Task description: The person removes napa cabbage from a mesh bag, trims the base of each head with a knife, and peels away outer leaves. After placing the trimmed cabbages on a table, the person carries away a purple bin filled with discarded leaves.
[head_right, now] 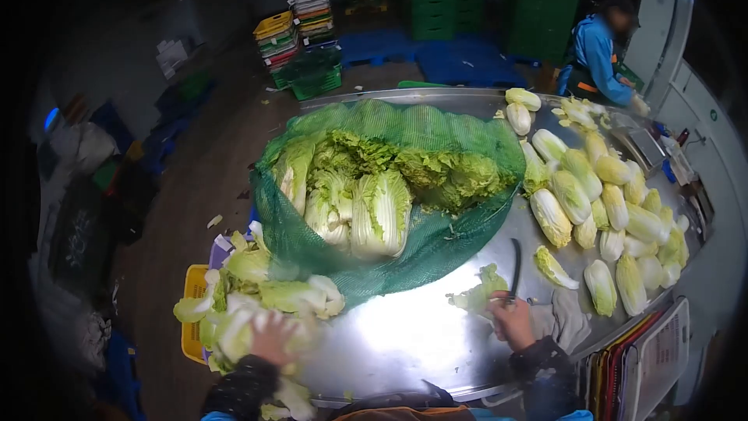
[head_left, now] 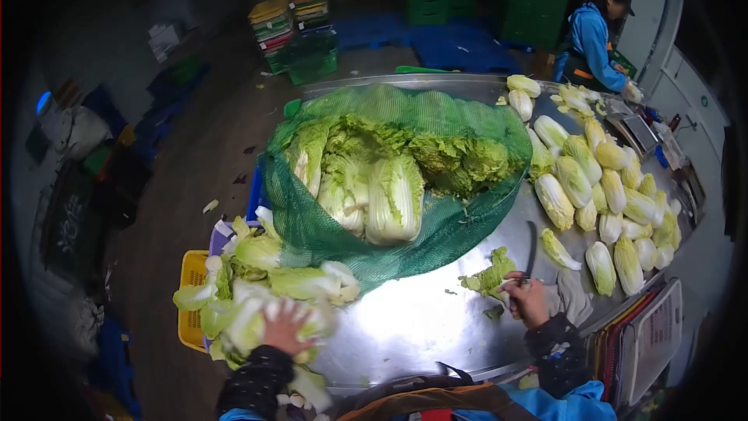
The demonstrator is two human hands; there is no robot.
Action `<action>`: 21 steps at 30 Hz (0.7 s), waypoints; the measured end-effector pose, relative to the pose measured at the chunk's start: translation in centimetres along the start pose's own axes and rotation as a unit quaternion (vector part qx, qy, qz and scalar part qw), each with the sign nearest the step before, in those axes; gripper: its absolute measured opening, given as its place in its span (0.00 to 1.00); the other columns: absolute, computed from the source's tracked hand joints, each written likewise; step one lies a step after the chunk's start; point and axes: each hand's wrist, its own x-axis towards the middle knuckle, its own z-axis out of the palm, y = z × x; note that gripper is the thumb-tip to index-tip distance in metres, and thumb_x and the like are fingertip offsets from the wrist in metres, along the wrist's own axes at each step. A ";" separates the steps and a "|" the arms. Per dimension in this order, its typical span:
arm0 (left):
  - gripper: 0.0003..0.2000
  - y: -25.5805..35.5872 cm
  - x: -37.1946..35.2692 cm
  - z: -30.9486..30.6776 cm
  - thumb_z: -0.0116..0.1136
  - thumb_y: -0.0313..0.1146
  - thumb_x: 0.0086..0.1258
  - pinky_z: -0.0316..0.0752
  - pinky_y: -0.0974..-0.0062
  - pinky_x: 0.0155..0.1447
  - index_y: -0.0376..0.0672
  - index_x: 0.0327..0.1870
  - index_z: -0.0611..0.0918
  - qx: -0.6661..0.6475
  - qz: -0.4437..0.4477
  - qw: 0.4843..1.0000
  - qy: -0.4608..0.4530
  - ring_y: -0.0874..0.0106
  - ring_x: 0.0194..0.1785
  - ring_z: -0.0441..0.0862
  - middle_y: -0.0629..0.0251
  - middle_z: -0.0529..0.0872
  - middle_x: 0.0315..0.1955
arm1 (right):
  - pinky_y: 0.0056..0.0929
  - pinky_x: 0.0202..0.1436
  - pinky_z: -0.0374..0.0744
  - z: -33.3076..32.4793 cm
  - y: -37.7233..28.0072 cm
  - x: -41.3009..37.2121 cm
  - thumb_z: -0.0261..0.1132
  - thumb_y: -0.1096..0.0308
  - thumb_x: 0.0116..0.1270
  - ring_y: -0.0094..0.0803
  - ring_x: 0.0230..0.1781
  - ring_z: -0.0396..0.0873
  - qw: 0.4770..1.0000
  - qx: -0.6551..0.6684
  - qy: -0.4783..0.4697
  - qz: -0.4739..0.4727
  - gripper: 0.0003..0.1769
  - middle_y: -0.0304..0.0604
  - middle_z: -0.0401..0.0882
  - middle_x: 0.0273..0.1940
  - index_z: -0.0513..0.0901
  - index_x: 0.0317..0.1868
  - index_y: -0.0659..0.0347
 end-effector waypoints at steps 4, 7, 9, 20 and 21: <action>0.38 -9.7 1.2 0.3 0.60 0.62 0.51 0.48 0.42 0.69 0.46 0.61 0.73 0.252 -0.221 0.940 -0.069 0.56 0.67 0.63 0.51 0.69 0.62 | 0.15 0.12 0.64 5.9 -2.2 1.5 0.61 0.78 0.58 0.16 0.13 0.67 0.992 -0.053 -0.060 -0.096 0.20 0.43 0.82 0.37 0.71 0.53 0.65; 0.30 -2.7 11.0 -12.8 0.69 0.45 0.54 0.75 0.68 0.52 0.33 0.54 0.76 -0.349 -0.245 0.901 -0.081 0.64 0.46 0.81 0.51 0.82 0.45 | 0.15 0.19 0.69 10.3 -4.4 5.3 0.62 0.76 0.59 0.19 0.20 0.72 0.992 0.042 -0.086 -0.078 0.20 0.44 0.80 0.43 0.72 0.53 0.67; 0.28 2.4 16.9 -15.4 0.70 0.38 0.55 0.77 0.76 0.48 0.30 0.53 0.76 -0.594 -0.139 0.792 0.019 0.71 0.44 0.81 0.53 0.83 0.41 | 0.18 0.23 0.74 13.3 -5.5 9.0 0.61 0.74 0.61 0.21 0.26 0.75 0.988 0.131 -0.073 -0.038 0.17 0.43 0.80 0.43 0.73 0.51 0.66; 0.44 11.3 38.9 -6.2 0.71 0.54 0.42 0.59 0.51 0.63 0.26 0.55 0.69 -0.287 -0.181 0.898 0.281 0.45 0.59 0.65 0.36 0.70 0.54 | 0.31 0.35 0.77 18.8 8.7 25.4 0.54 0.50 0.70 0.31 0.29 0.79 0.977 -0.176 0.046 -0.113 0.25 0.47 0.81 0.30 0.81 0.38 0.68; 0.44 11.3 38.5 -8.6 0.71 0.51 0.42 0.60 0.54 0.64 0.27 0.57 0.68 -0.315 -0.204 0.904 0.204 0.46 0.60 0.65 0.37 0.70 0.54 | 0.30 0.36 0.78 18.7 10.6 27.7 0.54 0.50 0.70 0.29 0.32 0.79 0.973 0.218 -0.039 0.066 0.25 0.46 0.81 0.33 0.80 0.41 0.69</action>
